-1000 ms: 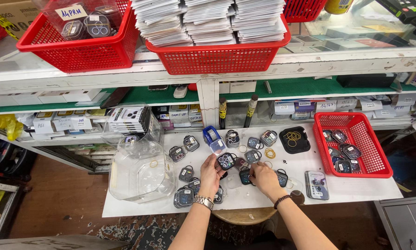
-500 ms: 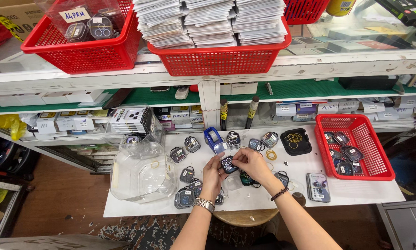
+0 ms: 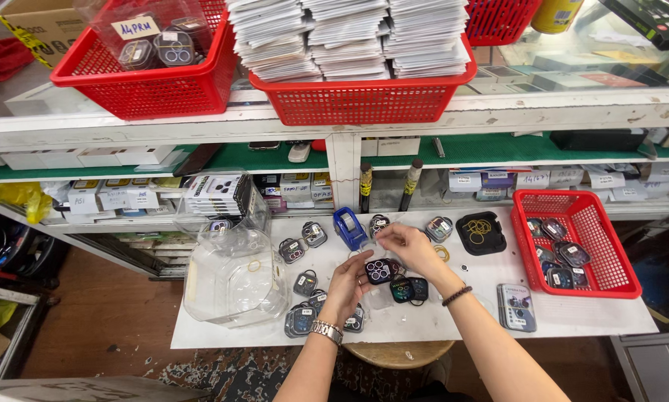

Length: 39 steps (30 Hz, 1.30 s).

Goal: The person packs rings into small round metal tins at a shop counter. They pick up tins one at a time, open the lids, arrange rings inside, close the lids, stack the finished tins, and place them into a red basket alongside other packed tins.

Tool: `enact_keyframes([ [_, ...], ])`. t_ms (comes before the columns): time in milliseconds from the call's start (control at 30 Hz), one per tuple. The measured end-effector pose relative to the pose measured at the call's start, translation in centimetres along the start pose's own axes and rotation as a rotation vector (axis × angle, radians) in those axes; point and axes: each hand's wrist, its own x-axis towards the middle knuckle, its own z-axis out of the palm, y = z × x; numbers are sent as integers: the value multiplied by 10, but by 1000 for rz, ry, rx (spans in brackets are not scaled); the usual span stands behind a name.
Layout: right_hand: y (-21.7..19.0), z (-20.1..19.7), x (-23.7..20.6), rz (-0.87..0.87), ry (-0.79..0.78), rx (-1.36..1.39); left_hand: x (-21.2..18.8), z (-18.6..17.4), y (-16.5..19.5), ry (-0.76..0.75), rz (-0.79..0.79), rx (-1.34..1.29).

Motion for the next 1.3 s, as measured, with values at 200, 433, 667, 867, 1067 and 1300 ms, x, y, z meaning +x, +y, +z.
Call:
enact_keyframes([
  [200,-15,2,-36,-221,-27,-156,3,-5,15,28,34,-112],
  [433,13,20,-33,-152,177,89,4,-4,13,30,139,99],
  [667,31,35,-33,325,32,794,-1,-7,11,-60,155,167],
  [867,28,45,-35,238,78,706,-4,-2,7,7,189,192],
  [1067,18,43,-39,143,5,460,-6,-14,21,20,80,331],
  [1300,35,0,-17,233,212,525,6,-13,34,143,97,144],
])
